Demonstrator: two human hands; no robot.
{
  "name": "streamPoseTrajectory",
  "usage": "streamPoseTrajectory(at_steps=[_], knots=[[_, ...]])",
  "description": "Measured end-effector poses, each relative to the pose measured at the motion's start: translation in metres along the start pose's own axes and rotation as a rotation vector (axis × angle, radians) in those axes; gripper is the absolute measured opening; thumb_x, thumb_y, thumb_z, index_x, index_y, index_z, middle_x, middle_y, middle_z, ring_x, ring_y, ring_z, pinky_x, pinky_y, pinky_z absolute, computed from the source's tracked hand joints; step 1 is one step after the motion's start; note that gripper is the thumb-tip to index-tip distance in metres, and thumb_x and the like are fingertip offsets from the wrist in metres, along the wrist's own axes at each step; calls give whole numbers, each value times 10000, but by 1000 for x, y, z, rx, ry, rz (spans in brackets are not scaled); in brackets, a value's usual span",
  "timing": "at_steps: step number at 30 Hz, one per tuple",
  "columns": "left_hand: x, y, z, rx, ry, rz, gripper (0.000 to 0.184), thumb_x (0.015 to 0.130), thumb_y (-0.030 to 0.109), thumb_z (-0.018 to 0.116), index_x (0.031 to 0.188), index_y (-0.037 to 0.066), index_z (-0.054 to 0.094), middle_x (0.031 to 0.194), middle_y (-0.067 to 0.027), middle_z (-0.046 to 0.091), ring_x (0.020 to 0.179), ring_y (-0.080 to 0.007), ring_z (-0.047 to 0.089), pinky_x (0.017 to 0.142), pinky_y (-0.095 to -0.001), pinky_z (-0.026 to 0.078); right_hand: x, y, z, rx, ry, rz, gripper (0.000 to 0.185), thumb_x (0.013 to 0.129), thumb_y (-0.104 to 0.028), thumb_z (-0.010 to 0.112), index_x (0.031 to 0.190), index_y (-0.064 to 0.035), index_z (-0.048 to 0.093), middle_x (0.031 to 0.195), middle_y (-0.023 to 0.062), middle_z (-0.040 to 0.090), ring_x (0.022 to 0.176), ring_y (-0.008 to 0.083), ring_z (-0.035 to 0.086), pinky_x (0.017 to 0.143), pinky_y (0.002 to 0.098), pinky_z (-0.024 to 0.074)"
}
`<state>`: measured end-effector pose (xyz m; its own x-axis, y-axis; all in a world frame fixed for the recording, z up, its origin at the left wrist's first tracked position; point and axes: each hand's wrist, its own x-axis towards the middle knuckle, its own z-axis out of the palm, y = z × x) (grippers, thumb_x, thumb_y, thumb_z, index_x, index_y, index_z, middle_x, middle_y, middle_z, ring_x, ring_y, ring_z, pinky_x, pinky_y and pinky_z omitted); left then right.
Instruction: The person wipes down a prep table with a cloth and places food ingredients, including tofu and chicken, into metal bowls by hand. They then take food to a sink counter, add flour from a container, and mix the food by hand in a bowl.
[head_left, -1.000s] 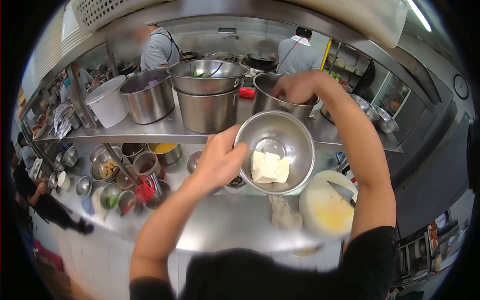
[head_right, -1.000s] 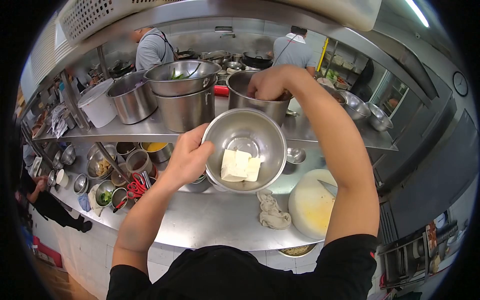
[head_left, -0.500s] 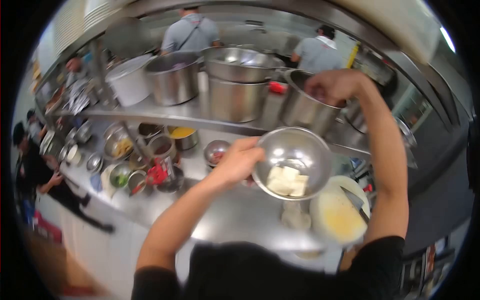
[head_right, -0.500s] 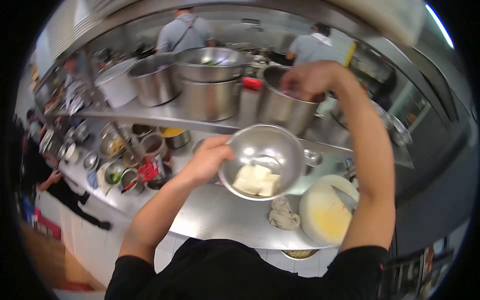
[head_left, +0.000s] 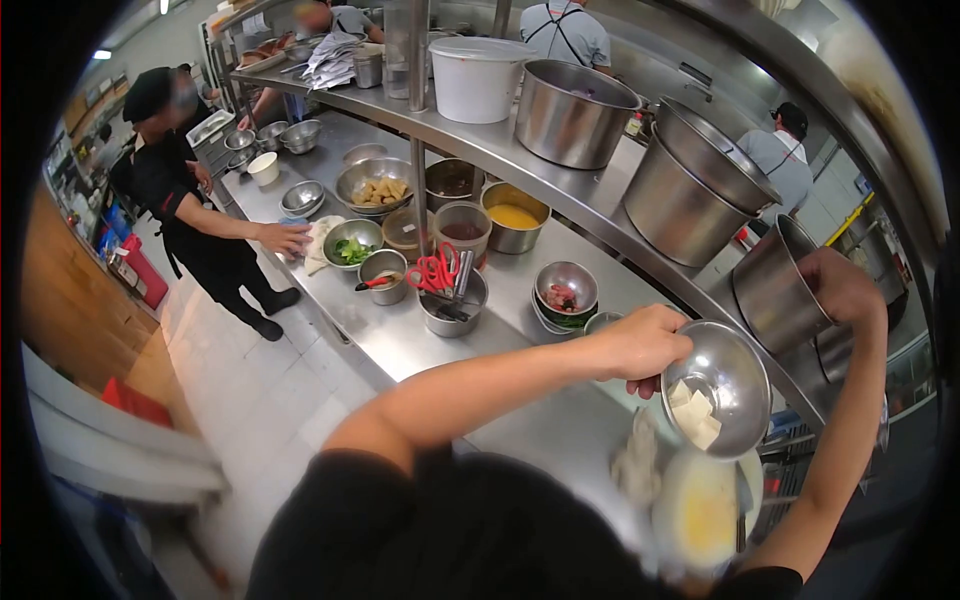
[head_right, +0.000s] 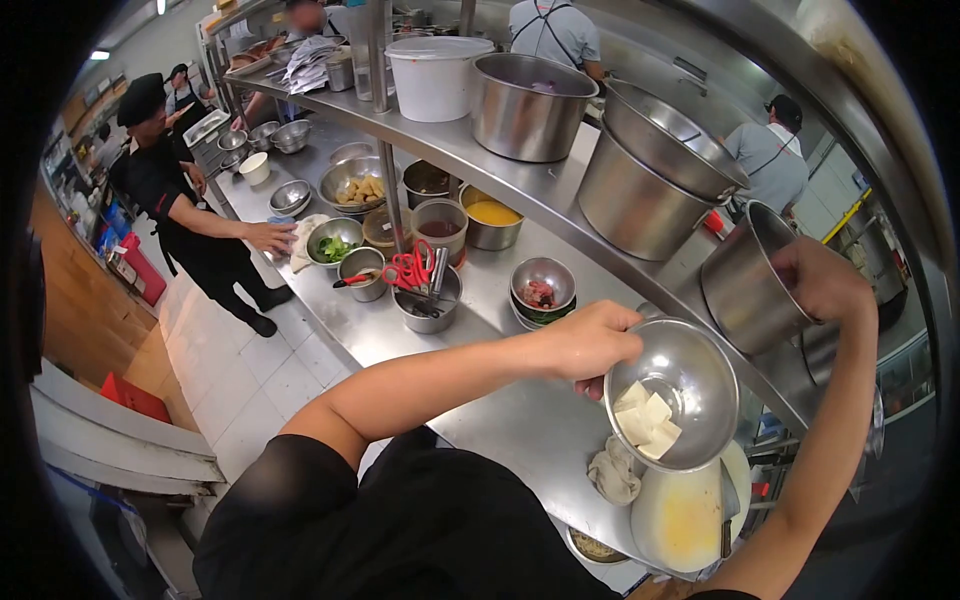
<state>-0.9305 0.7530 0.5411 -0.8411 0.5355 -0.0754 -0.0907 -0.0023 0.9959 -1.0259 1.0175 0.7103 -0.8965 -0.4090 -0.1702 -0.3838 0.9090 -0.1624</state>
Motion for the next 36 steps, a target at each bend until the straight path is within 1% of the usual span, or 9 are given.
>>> streamPoseTrajectory(at_steps=[6, 12, 14, 18, 21, 28, 32, 34, 36], knots=[[-8, -14, -7, -25, 53, 3, 235, 815, 129, 500, 932, -41, 613, 660, -118, 634, 450, -182, 607, 381, -316, 477, -33, 24, -30, 206, 278, -106, 295, 681, -133, 734, 943, -13, 669, 828, 5, 621, 764, 101, 574, 693, 245, 444], [-36, -23, -31, 16, 6, -40, 285, 828, 136, 498, 1025, -18, 636, 678, -96, 639, 476, -166, 620, 406, -301, 492, -108, -18, 35, 319, 827, -392, 474, 809, -398, 745, 1046, -15, 596, 1056, 73, 606, 969, 156, 565, 819, 283, 431], [-50, -29, -45, 11, -33, -21, 283, 830, 144, 498, 1017, -19, 635, 679, -95, 640, 477, -166, 619, 407, -302, 491, -102, -76, 85, 402, 789, -553, 499, 797, -404, 770, 1050, 2, 626, 1062, 126, 643, 935, 203, 604, 771, 302, 466], [-96, -52, -110, -10, -18, -25, 269, 831, 151, 520, 988, -24, 652, 709, -113, 642, 521, -192, 638, 443, -340, 529, -55, -171, 153, 348, 544, -553, 449, 728, -339, 828, 988, 1, 693, 952, 171, 699, 744, 199, 644, 623, 256, 476], [-145, -103, -204, -26, 137, -26, 308, 829, 136, 519, 1067, -9, 650, 751, -88, 649, 527, -158, 619, 427, -312, 512, -16, -188, 207, 837, 581, -400, 427, 708, -282, 833, 1009, -12, 694, 949, 135, 708, 748, 148, 643, 624, 228, 472], [-267, -136, -501, 20, 950, -39, 287, 835, 91, 518, 1063, -57, 612, 750, -103, 649, 509, -166, 601, 383, -286, 480, 104, -288, 342, 944, -49, 61, 251, 831, -5, 714, 1078, 2, 669, 888, 67, 706, 773, 102, 645, 671, 224, 504], [-270, -146, -683, 125, 1292, -10, 249, 871, 99, 504, 1056, -51, 575, 719, -128, 655, 505, -190, 615, 409, -305, 475, 186, -385, 382, 1108, -279, -48, 303, 892, -66, 687, 1179, 1, 617, 871, 55, 693, 736, 119, 651, 667, 242, 515], [-256, -141, -744, 49, 1428, 61, 271, 859, 93, 515, 1083, -52, 562, 741, -144, 656, 513, -198, 626, 417, -310, 470, 232, -430, 379, 945, -355, -140, 406, 918, -106, 664, 1287, 8, 539, 865, 74, 682, 702, 124, 651, 645, 246, 509], [-243, -171, -832, 47, 1560, -8, 298, 837, 75, 523, 1108, -48, 547, 779, -167, 661, 523, -205, 634, 416, -302, 471, 280, -472, 376, 1177, -426, -80, 532, 941, -134, 630, 1401, 10, 404, 894, 97, 680, 682, 138, 659, 605, 267, 513]])
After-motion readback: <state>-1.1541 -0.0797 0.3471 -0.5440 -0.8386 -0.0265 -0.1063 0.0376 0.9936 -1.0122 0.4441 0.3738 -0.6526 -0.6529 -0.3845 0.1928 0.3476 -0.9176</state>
